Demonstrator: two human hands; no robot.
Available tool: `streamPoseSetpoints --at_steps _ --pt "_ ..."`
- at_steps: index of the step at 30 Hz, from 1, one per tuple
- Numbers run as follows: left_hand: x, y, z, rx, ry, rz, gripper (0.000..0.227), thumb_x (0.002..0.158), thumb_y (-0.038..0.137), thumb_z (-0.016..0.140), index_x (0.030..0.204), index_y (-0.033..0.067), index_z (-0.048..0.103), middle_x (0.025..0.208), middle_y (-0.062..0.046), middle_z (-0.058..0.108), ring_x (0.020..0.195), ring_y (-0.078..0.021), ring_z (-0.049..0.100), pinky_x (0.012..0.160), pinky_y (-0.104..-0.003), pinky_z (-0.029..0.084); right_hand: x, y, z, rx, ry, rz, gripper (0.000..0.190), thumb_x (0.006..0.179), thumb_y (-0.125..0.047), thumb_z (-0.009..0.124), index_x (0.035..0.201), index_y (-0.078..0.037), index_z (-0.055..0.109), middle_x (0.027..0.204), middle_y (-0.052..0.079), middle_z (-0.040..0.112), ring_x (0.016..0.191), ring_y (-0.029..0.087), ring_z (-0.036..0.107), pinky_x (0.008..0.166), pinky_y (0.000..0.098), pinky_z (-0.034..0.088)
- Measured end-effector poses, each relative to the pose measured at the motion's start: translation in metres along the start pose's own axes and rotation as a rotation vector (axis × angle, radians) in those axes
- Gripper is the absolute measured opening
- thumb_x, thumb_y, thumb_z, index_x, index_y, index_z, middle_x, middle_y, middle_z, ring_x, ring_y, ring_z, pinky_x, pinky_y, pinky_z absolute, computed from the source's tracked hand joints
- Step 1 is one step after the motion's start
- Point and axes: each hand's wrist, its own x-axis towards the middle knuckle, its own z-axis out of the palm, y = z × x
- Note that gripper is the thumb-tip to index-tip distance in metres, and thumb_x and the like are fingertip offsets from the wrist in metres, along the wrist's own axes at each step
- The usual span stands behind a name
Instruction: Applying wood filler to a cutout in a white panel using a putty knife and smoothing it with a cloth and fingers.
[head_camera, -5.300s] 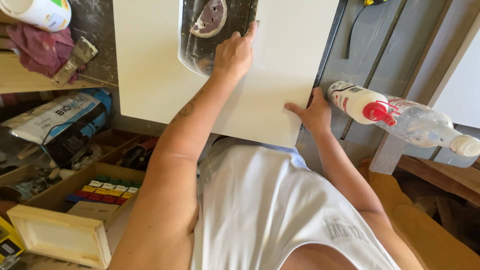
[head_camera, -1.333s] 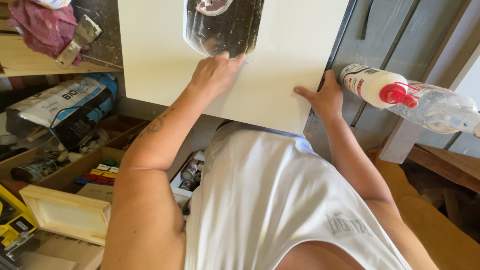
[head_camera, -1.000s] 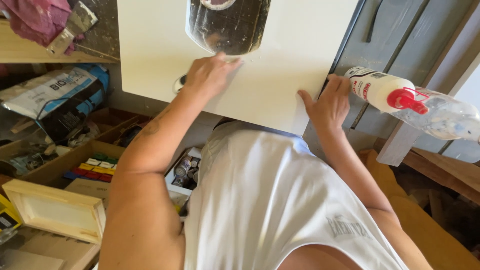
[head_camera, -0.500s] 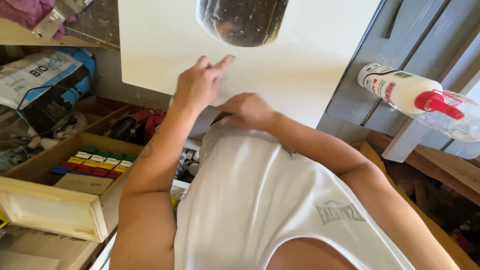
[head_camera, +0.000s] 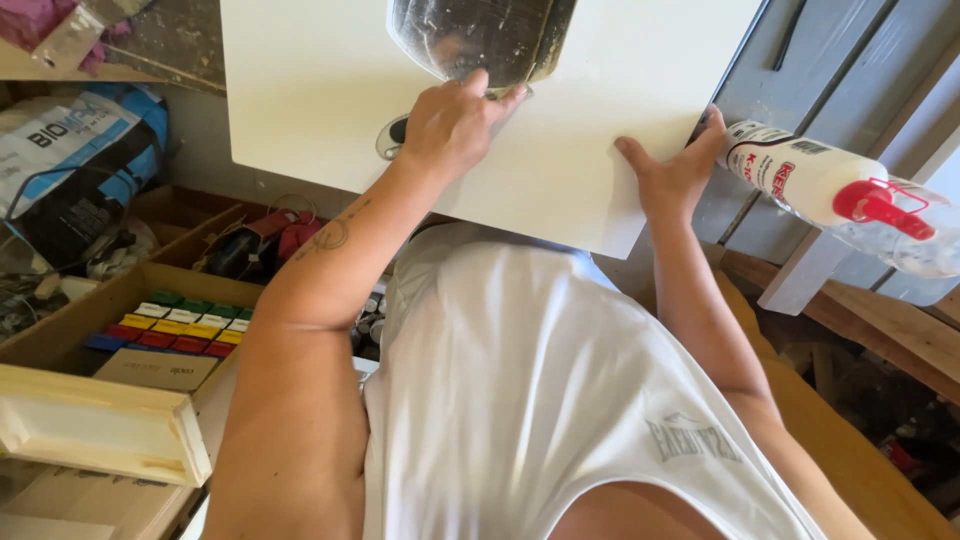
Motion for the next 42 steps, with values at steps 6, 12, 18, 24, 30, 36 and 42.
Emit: streamPoseSetpoints --at_steps 6,12,18,24,30,36,42 --pt "-0.002 -0.003 0.0 0.052 -0.058 -0.005 0.066 0.093 -0.007 0.058 0.145 0.0317 0.069 0.077 -0.005 0.044 0.037 -0.025 0.039 0.03 -0.04 0.034 0.004 0.006 0.005 0.003 -0.018 0.075 0.104 0.078 -0.044 0.104 0.145 -0.004 0.036 0.139 0.015 0.051 0.127 0.033 0.058 0.104 0.0464 0.051" --pt "-0.006 -0.002 -0.009 0.017 -0.148 -0.004 0.067 0.095 -0.009 0.056 0.15 0.0277 0.065 0.084 -0.008 0.053 0.039 -0.0254 0.045 0.028 -0.039 0.04 0.003 0.009 0.008 0.034 -0.011 0.076 0.105 0.077 -0.047 0.104 0.145 -0.005 0.036 0.139 0.013 0.049 0.128 0.031 0.055 0.106 0.0458 0.05" --pt "0.01 0.005 0.002 -0.011 -0.069 0.01 0.069 0.094 -0.01 0.051 0.151 0.0272 0.063 0.082 -0.008 0.045 0.041 -0.0303 0.045 0.032 -0.045 0.036 0.004 0.005 0.003 0.038 -0.022 0.083 0.102 0.08 -0.043 0.103 0.145 -0.007 0.033 0.141 0.013 0.049 0.129 0.031 0.056 0.107 0.0465 0.05" --pt "-0.002 -0.001 -0.009 0.005 -0.096 0.035 0.061 0.101 -0.007 0.056 0.149 0.0274 0.066 0.076 -0.005 0.04 0.04 -0.0221 0.039 0.029 -0.037 0.034 0.004 0.007 0.007 0.066 -0.007 0.052 0.101 0.077 -0.04 0.104 0.144 -0.005 0.036 0.139 0.013 0.05 0.127 0.031 0.056 0.106 0.0447 0.049" --pt "0.003 0.005 -0.007 -0.04 -0.143 0.003 0.061 0.103 -0.009 0.051 0.152 0.0251 0.062 0.081 -0.01 0.049 0.042 -0.024 0.04 0.031 -0.04 0.036 0.005 0.009 0.008 0.04 -0.005 0.051 0.101 0.076 -0.04 0.105 0.143 -0.006 0.037 0.137 0.013 0.051 0.125 0.031 0.057 0.105 0.0442 0.049" --pt "0.006 0.013 -0.017 -0.101 -0.245 -0.087 0.059 0.105 -0.006 0.046 0.155 0.0223 0.058 0.083 -0.007 0.039 0.044 -0.0236 0.043 0.032 -0.041 0.036 0.003 0.009 0.008 0.03 -0.02 0.076 0.102 0.08 -0.043 0.104 0.145 -0.007 0.035 0.14 0.013 0.051 0.127 0.032 0.057 0.106 0.0459 0.049" --pt "0.003 -0.002 -0.001 -0.003 -0.16 -0.039 0.07 0.096 -0.007 0.051 0.152 0.0331 0.062 0.077 -0.005 0.041 0.039 -0.027 0.042 0.034 -0.042 0.038 0.004 0.013 0.01 0.059 -0.008 0.004 0.102 0.078 -0.047 0.103 0.143 -0.006 0.036 0.138 0.013 0.048 0.126 0.031 0.056 0.103 0.0457 0.05"
